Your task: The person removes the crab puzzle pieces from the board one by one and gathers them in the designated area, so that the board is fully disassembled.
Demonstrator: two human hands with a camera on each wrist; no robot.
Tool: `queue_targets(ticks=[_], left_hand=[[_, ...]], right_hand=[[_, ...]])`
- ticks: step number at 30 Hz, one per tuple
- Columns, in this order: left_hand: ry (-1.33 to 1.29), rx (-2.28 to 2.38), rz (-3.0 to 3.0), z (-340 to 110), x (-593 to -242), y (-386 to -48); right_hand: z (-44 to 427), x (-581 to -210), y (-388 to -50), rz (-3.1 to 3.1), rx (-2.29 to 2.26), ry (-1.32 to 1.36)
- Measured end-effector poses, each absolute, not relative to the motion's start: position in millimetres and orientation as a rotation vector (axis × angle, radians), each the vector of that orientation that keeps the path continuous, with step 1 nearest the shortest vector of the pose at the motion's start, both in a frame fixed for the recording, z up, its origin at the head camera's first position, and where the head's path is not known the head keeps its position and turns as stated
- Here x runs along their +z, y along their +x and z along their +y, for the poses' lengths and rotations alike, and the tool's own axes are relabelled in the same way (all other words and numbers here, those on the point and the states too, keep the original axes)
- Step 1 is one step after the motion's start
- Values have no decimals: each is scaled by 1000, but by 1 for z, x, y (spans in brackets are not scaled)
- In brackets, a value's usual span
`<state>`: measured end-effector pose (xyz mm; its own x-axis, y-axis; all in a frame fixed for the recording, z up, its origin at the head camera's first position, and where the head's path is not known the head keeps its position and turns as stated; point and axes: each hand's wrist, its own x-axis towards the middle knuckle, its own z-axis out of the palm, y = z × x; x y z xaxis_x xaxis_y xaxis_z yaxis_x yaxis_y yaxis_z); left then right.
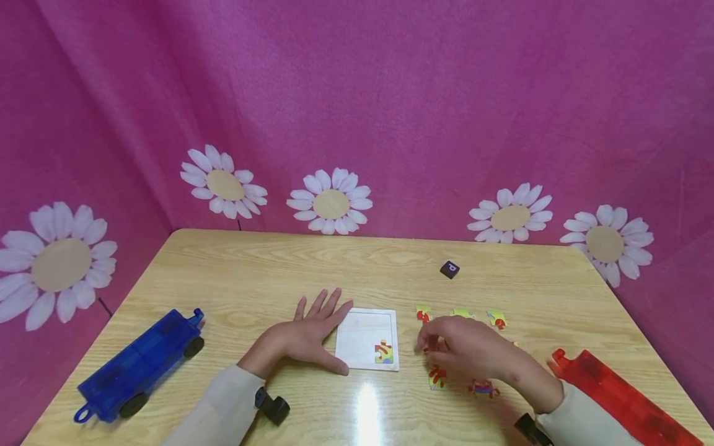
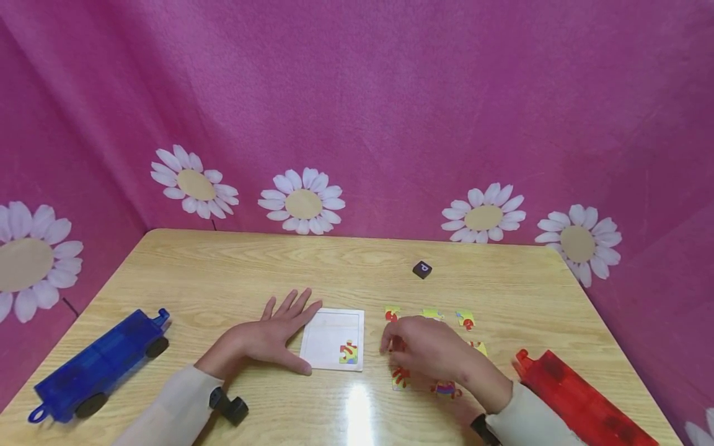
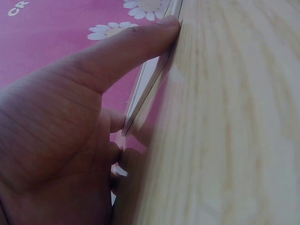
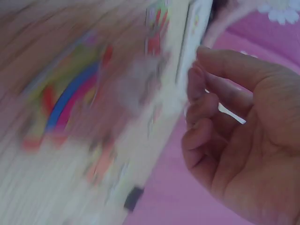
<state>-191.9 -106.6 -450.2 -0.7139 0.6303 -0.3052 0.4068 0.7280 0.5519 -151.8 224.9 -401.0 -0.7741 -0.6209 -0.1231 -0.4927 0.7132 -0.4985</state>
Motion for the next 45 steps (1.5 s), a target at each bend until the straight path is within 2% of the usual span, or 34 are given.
queue_targets(ticks=[13, 25, 45], left_hand=[[800, 602, 2465, -107, -452, -192], [813, 620, 2464, -106, -451, -192], [802, 606, 2455, -108, -453, -193]], right_hand=[[174, -417, -166, 2687, -553, -1019], [170, -418, -170, 2681, -483, -974], [172, -406, -169, 2652, -710, -1074]])
